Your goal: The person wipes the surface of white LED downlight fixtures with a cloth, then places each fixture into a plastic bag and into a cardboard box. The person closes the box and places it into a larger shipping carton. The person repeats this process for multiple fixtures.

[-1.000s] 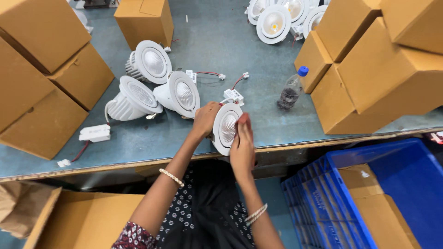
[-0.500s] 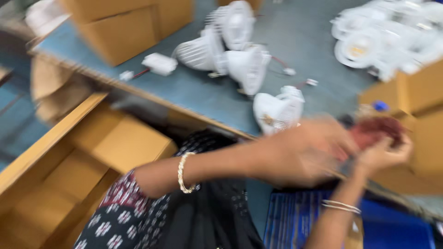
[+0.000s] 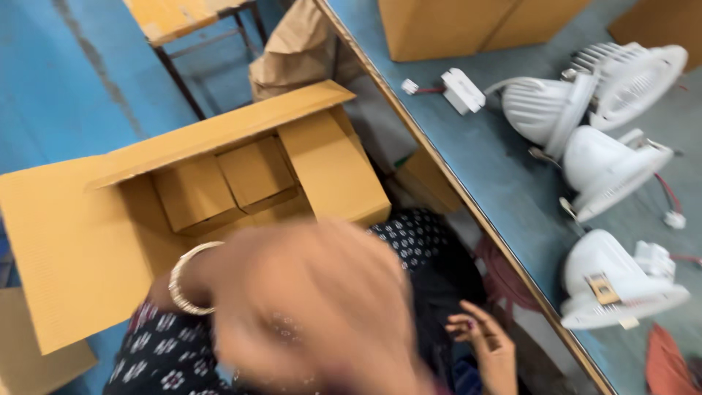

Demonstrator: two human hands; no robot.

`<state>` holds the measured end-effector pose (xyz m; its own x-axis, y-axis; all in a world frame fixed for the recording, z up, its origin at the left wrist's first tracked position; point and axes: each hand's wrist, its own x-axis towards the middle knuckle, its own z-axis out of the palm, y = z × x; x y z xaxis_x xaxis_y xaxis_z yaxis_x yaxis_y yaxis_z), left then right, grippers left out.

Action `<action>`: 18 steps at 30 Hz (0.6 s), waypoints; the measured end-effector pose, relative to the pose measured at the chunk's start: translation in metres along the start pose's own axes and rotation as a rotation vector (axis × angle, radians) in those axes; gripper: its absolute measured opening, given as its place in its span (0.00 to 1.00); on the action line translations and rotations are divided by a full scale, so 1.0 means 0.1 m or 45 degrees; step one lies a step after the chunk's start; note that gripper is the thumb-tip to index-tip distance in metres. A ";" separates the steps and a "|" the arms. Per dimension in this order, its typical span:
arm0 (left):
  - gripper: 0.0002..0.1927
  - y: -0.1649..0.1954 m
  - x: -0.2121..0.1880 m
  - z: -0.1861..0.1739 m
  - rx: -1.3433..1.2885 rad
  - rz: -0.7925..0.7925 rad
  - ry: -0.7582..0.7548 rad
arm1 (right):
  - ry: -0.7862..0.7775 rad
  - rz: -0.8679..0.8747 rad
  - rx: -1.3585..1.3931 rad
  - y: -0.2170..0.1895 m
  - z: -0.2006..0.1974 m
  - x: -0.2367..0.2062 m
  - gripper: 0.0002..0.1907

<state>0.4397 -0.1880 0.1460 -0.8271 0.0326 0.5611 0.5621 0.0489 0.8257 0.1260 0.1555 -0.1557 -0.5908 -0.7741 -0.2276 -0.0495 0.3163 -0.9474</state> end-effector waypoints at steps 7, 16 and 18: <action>0.23 -0.94 -1.06 -0.88 0.821 -1.157 0.676 | -0.047 0.137 -0.059 0.43 0.07 0.49 0.18; 0.41 -1.77 -0.58 -1.78 0.764 -0.704 0.752 | 0.075 0.238 -0.174 0.38 0.10 0.77 0.19; 0.57 -1.90 -0.17 -2.25 1.079 -0.352 0.847 | 0.069 0.251 -0.193 0.42 0.10 0.75 0.19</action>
<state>0.3468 -0.4222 -0.0073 -0.6158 -0.6144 0.4933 -0.0337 0.6460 0.7626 0.0876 0.1049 -0.2145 -0.6431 -0.6600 -0.3884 -0.0469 0.5402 -0.8402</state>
